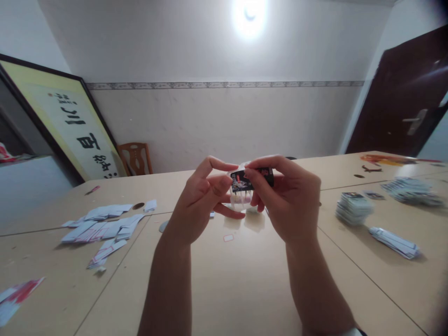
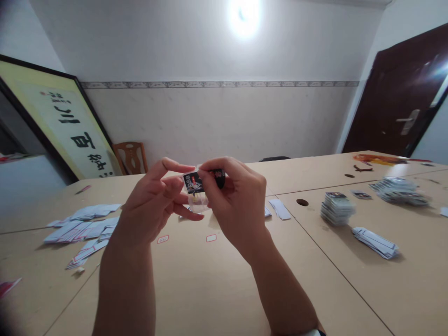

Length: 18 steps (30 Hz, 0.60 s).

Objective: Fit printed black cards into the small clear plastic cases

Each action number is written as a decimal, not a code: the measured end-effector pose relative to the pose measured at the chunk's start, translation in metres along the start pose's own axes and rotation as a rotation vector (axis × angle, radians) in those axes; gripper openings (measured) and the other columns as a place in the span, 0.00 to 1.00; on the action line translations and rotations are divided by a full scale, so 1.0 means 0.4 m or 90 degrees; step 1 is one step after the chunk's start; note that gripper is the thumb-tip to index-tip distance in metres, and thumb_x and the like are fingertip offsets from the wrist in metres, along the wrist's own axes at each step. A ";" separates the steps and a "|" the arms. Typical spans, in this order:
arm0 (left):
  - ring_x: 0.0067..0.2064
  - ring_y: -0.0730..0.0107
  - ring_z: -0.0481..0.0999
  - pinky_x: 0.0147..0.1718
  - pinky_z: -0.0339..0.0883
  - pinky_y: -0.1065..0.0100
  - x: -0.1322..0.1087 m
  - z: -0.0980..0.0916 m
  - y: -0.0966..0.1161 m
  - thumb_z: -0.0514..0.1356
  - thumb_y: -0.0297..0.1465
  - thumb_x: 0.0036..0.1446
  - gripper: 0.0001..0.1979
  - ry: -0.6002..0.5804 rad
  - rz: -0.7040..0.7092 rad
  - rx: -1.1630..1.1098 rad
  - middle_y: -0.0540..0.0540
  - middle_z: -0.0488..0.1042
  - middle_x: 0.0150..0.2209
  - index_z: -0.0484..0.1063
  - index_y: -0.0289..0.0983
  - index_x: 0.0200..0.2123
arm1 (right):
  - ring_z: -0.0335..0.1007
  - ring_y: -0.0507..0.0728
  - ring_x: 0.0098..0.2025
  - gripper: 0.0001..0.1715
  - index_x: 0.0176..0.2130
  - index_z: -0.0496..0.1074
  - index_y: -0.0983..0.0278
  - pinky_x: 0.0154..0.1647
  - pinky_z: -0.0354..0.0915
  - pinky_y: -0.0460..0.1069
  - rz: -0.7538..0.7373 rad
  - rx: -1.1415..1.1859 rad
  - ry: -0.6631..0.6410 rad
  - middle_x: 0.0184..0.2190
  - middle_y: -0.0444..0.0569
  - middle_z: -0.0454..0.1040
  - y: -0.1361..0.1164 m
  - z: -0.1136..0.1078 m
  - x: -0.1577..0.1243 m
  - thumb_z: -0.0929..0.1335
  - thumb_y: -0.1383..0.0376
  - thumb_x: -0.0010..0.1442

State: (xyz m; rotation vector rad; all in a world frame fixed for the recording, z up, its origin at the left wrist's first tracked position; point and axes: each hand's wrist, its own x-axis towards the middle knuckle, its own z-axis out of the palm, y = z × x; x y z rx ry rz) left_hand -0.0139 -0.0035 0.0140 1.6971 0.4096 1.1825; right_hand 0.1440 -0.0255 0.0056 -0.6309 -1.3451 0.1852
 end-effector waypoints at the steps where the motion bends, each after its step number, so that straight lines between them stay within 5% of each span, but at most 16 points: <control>1: 0.29 0.71 0.80 0.29 0.83 0.64 0.000 0.000 0.000 0.62 0.37 0.64 0.10 0.002 0.000 0.002 0.54 0.71 0.26 0.68 0.39 0.45 | 0.67 0.48 0.20 0.04 0.31 0.76 0.62 0.19 0.64 0.44 -0.001 -0.007 -0.002 0.24 0.41 0.75 -0.001 -0.001 0.000 0.72 0.70 0.58; 10: 0.30 0.70 0.81 0.27 0.83 0.64 -0.001 0.004 0.000 0.61 0.37 0.64 0.09 0.011 0.004 0.009 0.52 0.75 0.31 0.67 0.40 0.44 | 0.70 0.50 0.25 0.04 0.32 0.76 0.62 0.23 0.66 0.46 0.003 -0.029 -0.013 0.26 0.43 0.77 -0.006 -0.003 -0.001 0.71 0.71 0.58; 18: 0.27 0.72 0.79 0.27 0.82 0.66 0.004 0.002 -0.007 0.60 0.36 0.65 0.08 0.005 0.021 0.002 0.55 0.72 0.25 0.68 0.40 0.44 | 0.69 0.50 0.24 0.04 0.32 0.76 0.62 0.23 0.65 0.46 0.002 -0.041 -0.012 0.25 0.43 0.76 -0.005 -0.004 -0.001 0.71 0.70 0.58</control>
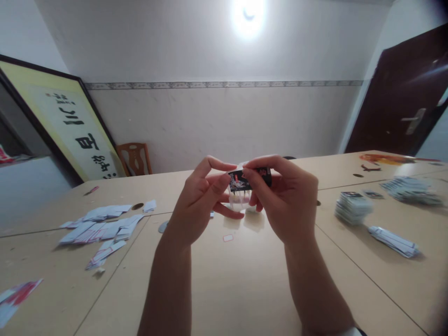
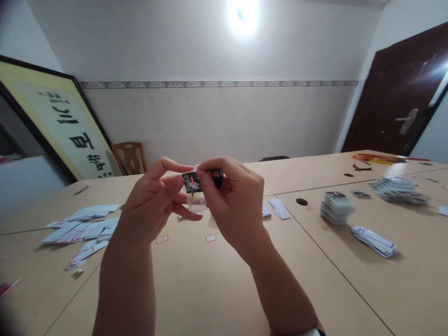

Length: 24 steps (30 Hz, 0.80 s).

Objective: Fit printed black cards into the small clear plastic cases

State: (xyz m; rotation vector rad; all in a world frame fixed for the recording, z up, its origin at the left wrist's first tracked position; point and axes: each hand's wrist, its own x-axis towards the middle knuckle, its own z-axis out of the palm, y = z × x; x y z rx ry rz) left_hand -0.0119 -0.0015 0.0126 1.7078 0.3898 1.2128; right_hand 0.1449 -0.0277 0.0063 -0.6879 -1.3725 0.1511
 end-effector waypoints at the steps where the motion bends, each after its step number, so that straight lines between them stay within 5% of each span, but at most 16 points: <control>1: 0.27 0.71 0.80 0.27 0.82 0.66 -0.001 0.000 -0.001 0.60 0.36 0.65 0.08 -0.001 0.000 0.001 0.54 0.73 0.27 0.67 0.40 0.44 | 0.69 0.50 0.24 0.04 0.32 0.76 0.62 0.23 0.65 0.46 -0.001 -0.001 0.000 0.25 0.43 0.76 0.000 0.000 0.000 0.71 0.70 0.58; 6: 0.31 0.68 0.82 0.26 0.82 0.66 -0.002 0.000 -0.002 0.60 0.35 0.66 0.07 -0.001 0.001 0.003 0.51 0.77 0.35 0.67 0.40 0.44 | 0.69 0.50 0.24 0.04 0.32 0.76 0.62 0.24 0.65 0.46 0.002 0.001 0.000 0.25 0.43 0.76 0.000 0.001 -0.001 0.71 0.70 0.58; 24: 0.30 0.65 0.83 0.24 0.82 0.65 -0.002 0.009 0.009 0.62 0.40 0.64 0.12 0.044 -0.026 0.052 0.49 0.78 0.34 0.65 0.39 0.43 | 0.68 0.49 0.22 0.04 0.31 0.76 0.61 0.23 0.66 0.46 0.009 0.001 -0.004 0.24 0.42 0.76 -0.002 0.001 0.001 0.70 0.70 0.59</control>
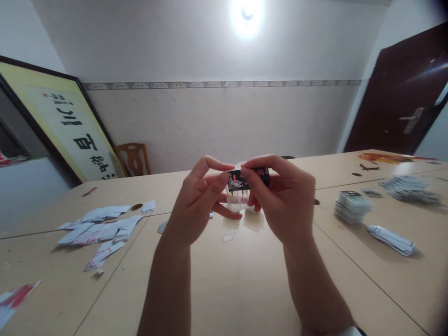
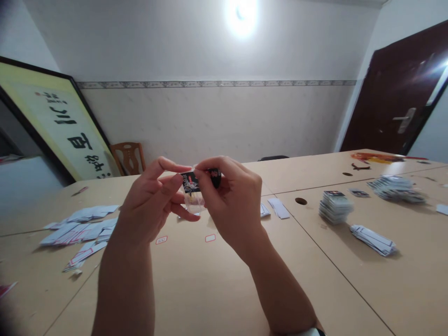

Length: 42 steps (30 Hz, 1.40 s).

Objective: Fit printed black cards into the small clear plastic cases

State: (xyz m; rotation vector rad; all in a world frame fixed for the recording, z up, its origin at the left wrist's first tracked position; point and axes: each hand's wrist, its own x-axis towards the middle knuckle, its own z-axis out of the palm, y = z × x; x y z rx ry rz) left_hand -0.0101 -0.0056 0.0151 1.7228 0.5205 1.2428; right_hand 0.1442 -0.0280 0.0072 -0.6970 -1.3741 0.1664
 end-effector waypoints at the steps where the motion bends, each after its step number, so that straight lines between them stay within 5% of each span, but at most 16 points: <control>1: 0.30 0.65 0.83 0.24 0.82 0.65 0.000 0.000 0.000 0.62 0.40 0.63 0.12 0.001 -0.003 0.003 0.49 0.78 0.34 0.65 0.39 0.43 | 0.68 0.49 0.22 0.04 0.31 0.76 0.62 0.23 0.66 0.46 -0.001 0.000 0.000 0.24 0.42 0.76 0.000 0.000 0.000 0.70 0.70 0.58; 28: 0.24 0.76 0.74 0.24 0.82 0.66 0.000 0.002 0.002 0.63 0.38 0.63 0.10 0.009 0.012 0.009 0.54 0.70 0.26 0.67 0.39 0.41 | 0.66 0.47 0.18 0.04 0.32 0.75 0.62 0.19 0.64 0.45 0.006 0.011 -0.018 0.24 0.41 0.74 0.006 -0.001 0.001 0.70 0.70 0.59; 42: 0.26 0.73 0.77 0.24 0.82 0.66 -0.001 0.005 0.008 0.63 0.39 0.62 0.12 0.033 -0.005 0.033 0.51 0.74 0.29 0.66 0.38 0.40 | 0.66 0.49 0.21 0.03 0.32 0.75 0.61 0.20 0.64 0.45 -0.001 -0.009 -0.012 0.24 0.41 0.74 0.013 0.007 0.004 0.71 0.68 0.59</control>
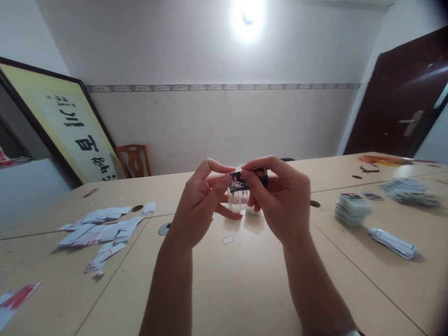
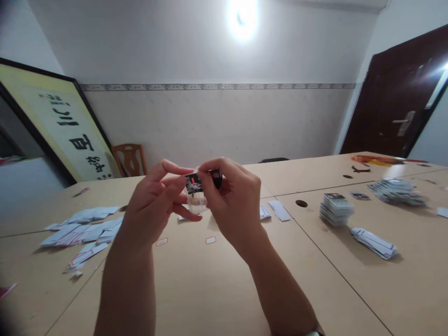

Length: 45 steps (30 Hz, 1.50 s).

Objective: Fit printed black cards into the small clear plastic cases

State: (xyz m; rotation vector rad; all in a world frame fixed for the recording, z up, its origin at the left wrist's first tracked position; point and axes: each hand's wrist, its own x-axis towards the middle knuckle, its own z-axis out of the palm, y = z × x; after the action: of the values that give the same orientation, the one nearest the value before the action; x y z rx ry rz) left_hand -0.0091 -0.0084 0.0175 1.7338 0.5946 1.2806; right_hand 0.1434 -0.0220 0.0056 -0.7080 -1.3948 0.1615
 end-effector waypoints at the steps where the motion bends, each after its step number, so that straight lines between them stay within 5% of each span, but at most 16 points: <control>1: 0.26 0.73 0.77 0.24 0.82 0.66 0.000 0.000 0.001 0.63 0.39 0.62 0.12 0.002 0.000 0.002 0.51 0.73 0.29 0.66 0.38 0.40 | 0.66 0.49 0.21 0.03 0.32 0.75 0.61 0.20 0.64 0.45 0.002 0.001 -0.002 0.24 0.41 0.74 0.001 0.001 0.000 0.71 0.68 0.59; 18: 0.30 0.67 0.81 0.24 0.82 0.65 -0.004 0.003 0.003 0.62 0.41 0.63 0.14 0.007 0.000 0.014 0.48 0.77 0.33 0.66 0.38 0.42 | 0.64 0.48 0.21 0.03 0.32 0.75 0.62 0.21 0.62 0.46 -0.002 0.003 -0.001 0.25 0.42 0.74 0.006 0.006 0.000 0.70 0.69 0.59; 27: 0.26 0.76 0.72 0.24 0.82 0.68 -0.004 -0.005 -0.021 0.60 0.42 0.64 0.13 0.070 0.078 0.123 0.53 0.70 0.27 0.69 0.39 0.42 | 0.65 0.47 0.20 0.07 0.36 0.73 0.61 0.19 0.62 0.45 0.015 0.012 -0.077 0.26 0.41 0.72 0.030 0.005 0.007 0.66 0.62 0.66; 40: 0.37 0.67 0.77 0.24 0.82 0.69 0.002 -0.003 -0.030 0.59 0.43 0.65 0.13 0.070 0.086 0.187 0.50 0.69 0.28 0.69 0.39 0.43 | 0.64 0.50 0.22 0.10 0.43 0.67 0.62 0.24 0.56 0.47 -0.126 -0.290 -0.092 0.23 0.42 0.70 0.038 -0.004 0.016 0.58 0.66 0.70; 45: 0.32 0.71 0.73 0.23 0.82 0.68 0.005 -0.003 -0.032 0.59 0.43 0.64 0.13 0.067 0.067 0.169 0.51 0.68 0.27 0.69 0.39 0.42 | 0.61 0.49 0.20 0.08 0.44 0.67 0.62 0.24 0.55 0.47 -0.132 -0.315 -0.086 0.24 0.42 0.71 0.037 -0.007 0.019 0.60 0.65 0.70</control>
State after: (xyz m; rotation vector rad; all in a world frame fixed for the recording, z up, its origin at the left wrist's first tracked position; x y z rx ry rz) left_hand -0.0079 0.0002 0.0075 1.9440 0.7713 1.4248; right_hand 0.1521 -0.0075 0.0040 -0.9637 -1.6481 -0.3163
